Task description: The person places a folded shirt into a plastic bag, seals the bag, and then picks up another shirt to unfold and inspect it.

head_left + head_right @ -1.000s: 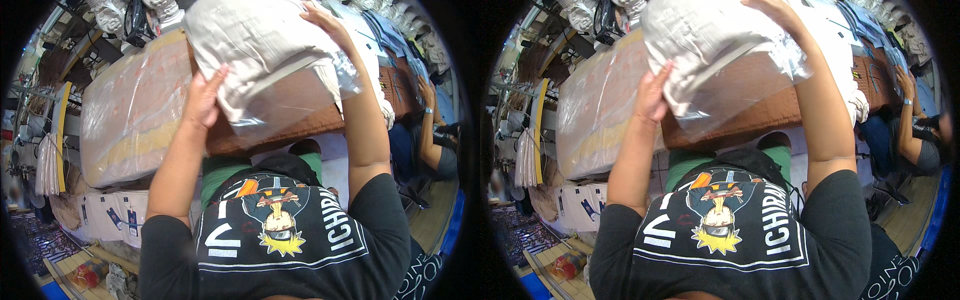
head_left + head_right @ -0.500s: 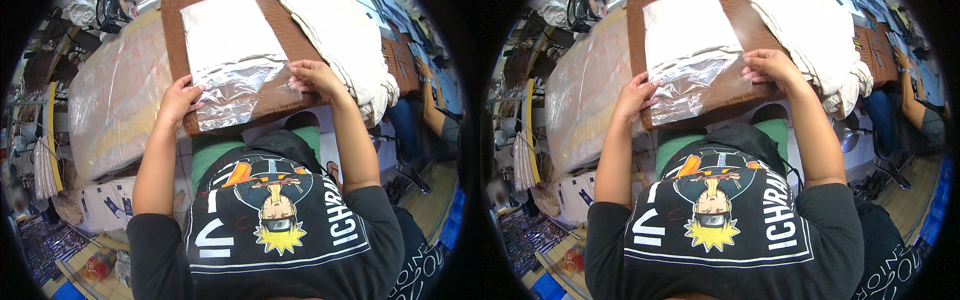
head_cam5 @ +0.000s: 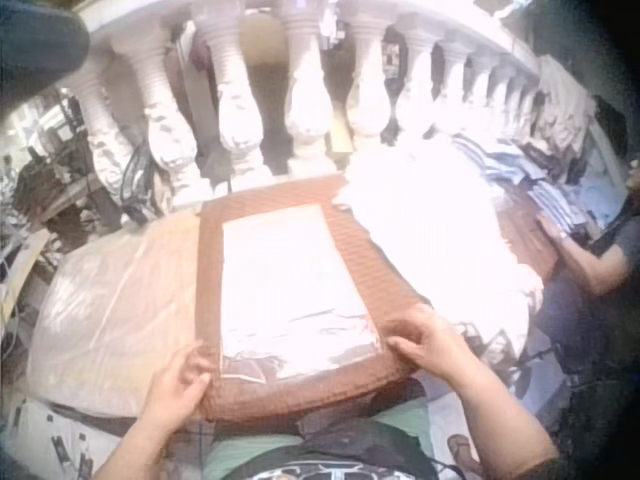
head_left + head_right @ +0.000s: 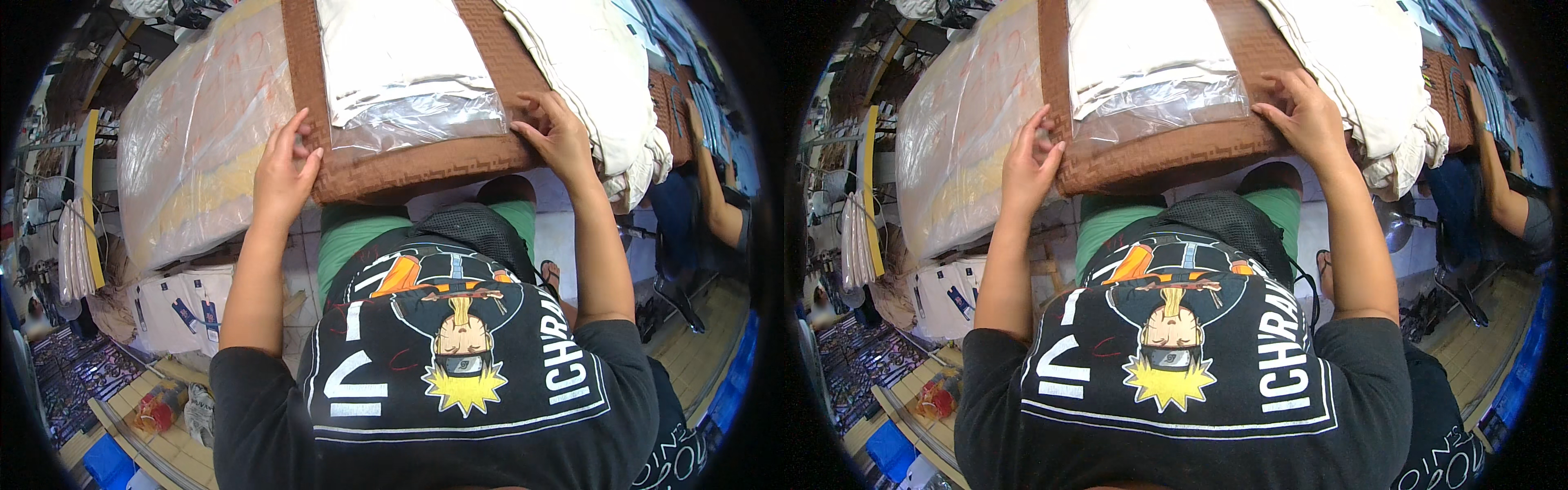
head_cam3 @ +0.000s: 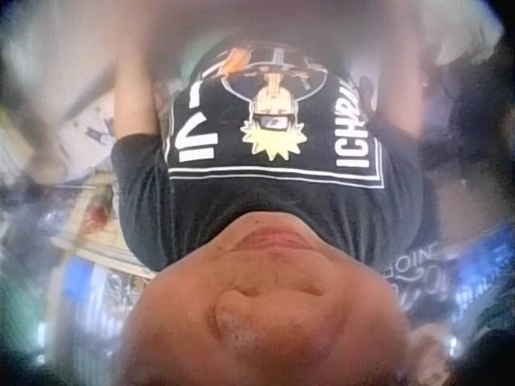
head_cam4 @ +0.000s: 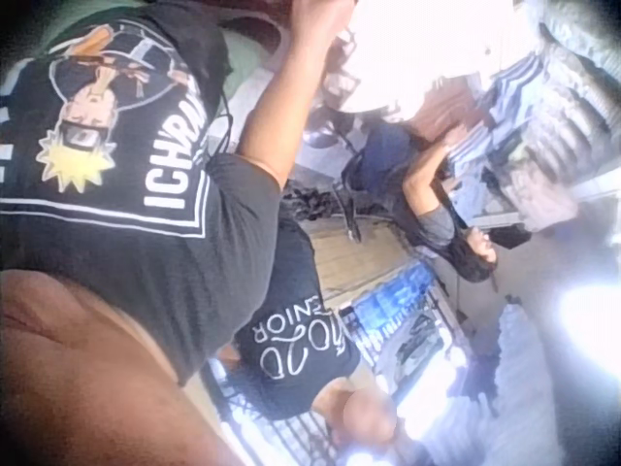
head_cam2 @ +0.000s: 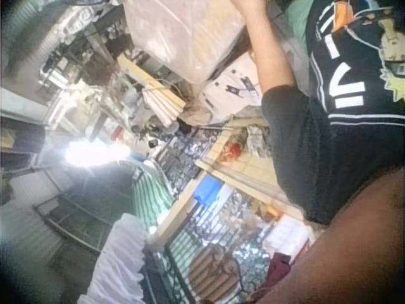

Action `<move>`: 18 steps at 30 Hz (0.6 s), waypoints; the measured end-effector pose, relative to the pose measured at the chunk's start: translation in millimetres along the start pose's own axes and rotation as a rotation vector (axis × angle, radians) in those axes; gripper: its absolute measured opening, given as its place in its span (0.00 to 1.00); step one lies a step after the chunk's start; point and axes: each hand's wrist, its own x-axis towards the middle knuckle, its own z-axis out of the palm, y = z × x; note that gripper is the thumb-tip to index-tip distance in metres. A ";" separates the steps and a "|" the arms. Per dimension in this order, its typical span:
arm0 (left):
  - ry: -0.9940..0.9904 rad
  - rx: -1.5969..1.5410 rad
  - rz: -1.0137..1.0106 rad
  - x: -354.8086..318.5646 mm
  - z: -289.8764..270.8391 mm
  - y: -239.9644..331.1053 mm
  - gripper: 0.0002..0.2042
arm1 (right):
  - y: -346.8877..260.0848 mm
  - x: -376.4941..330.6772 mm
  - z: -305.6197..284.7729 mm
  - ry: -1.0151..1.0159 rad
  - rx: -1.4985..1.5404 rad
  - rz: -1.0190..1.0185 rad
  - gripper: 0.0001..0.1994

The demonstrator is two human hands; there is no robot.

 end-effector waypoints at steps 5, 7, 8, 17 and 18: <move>0.079 0.331 0.483 22.8 1.2 -1.3 0.30 | -8.0 7.9 6.4 0.125 -0.081 -0.217 0.24; -0.006 0.348 0.557 26.1 -1.3 2.7 0.29 | -7.1 9.1 8.3 0.118 -0.157 -0.280 0.25; -0.049 0.342 0.588 25.1 -5.4 7.7 0.29 | -9.4 8.7 7.7 0.119 -0.134 -0.305 0.26; 0.073 0.099 0.415 18.3 16.3 30.6 0.29 | -34.7 -14.7 17.2 -0.015 0.440 -0.097 0.24; 0.063 0.109 0.412 20.7 18.4 29.5 0.29 | -37.9 -15.3 19.4 -0.006 0.588 -0.016 0.23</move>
